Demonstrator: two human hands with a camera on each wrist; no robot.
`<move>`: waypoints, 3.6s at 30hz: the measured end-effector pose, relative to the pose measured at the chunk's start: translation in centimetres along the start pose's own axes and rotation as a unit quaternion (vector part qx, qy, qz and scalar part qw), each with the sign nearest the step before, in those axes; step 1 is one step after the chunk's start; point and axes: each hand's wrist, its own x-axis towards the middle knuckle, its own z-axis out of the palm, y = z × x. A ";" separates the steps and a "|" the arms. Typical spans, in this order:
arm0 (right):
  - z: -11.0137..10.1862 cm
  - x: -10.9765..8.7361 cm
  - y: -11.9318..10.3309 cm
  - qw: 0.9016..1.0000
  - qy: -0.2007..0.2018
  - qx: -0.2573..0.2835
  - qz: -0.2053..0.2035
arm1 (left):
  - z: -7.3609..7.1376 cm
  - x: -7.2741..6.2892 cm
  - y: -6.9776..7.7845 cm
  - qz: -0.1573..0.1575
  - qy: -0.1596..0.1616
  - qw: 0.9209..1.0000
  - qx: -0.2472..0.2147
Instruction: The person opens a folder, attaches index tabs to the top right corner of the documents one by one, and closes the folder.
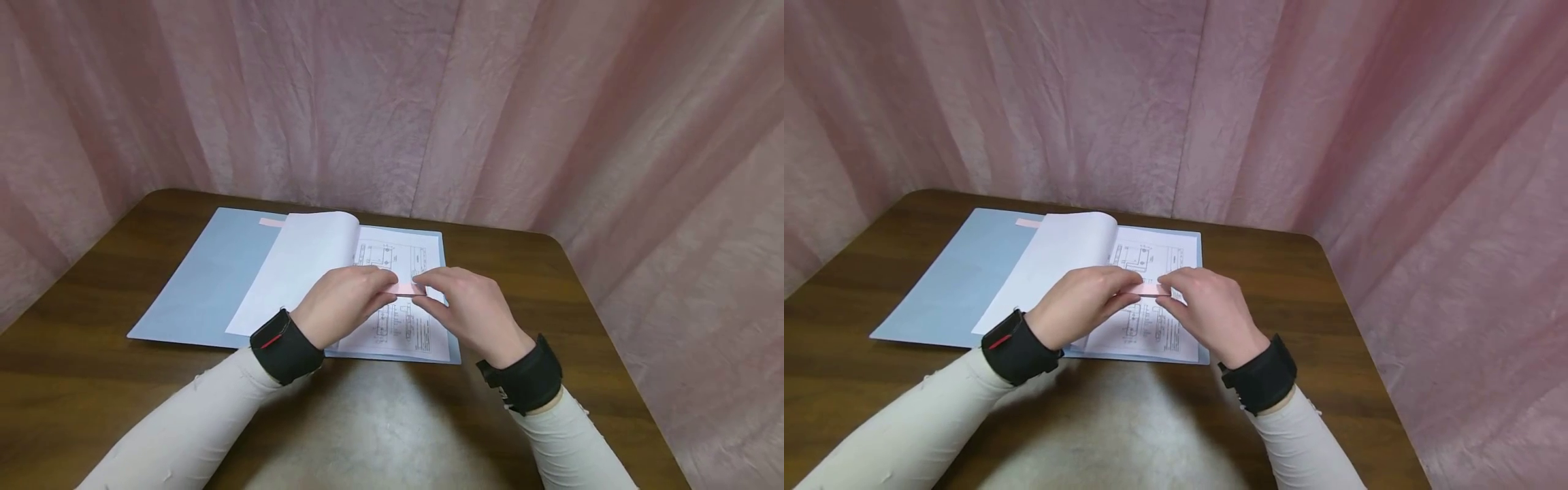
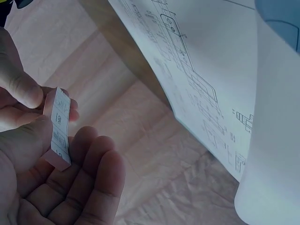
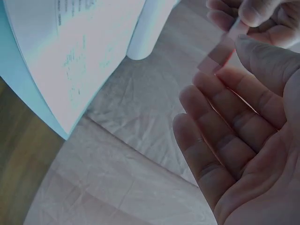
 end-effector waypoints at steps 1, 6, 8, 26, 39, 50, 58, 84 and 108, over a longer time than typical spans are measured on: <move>0.1 0.1 0.0 1.000 0.000 -0.003 -0.001 | 0.0 0.1 0.0 0.000 -0.001 1.000 -0.001; 0.1 0.2 -0.1 1.000 -0.002 -0.005 -0.002 | 0.2 0.2 0.2 -0.005 -0.009 1.000 -0.003; 0.1 0.2 -0.1 1.000 0.000 -0.005 -0.003 | 0.2 0.3 0.2 -0.006 -0.013 1.000 -0.001; 0.1 0.3 -0.1 0.994 0.070 -0.051 -0.065 | 0.4 0.4 0.1 -0.008 -0.016 1.000 -0.001; 0.1 0.4 0.0 0.990 0.105 -0.029 -0.087 | 0.2 0.3 0.4 0.003 -0.014 1.000 0.003; 0.2 0.6 -0.1 0.991 0.093 0.028 -0.087 | 0.3 0.1 0.3 0.006 -0.009 1.000 0.002; 0.0 0.7 -0.2 0.993 0.089 0.027 -0.075 | 0.5 0.2 0.4 0.009 -0.010 1.000 -0.005; -0.4 0.6 -0.3 0.995 0.090 -0.009 -0.034 | 0.4 0.2 0.8 0.007 -0.027 0.999 -0.015; -0.7 0.3 -0.3 0.994 0.103 -0.018 -0.019 | 0.6 0.6 1.0 0.010 -0.028 1.000 -0.006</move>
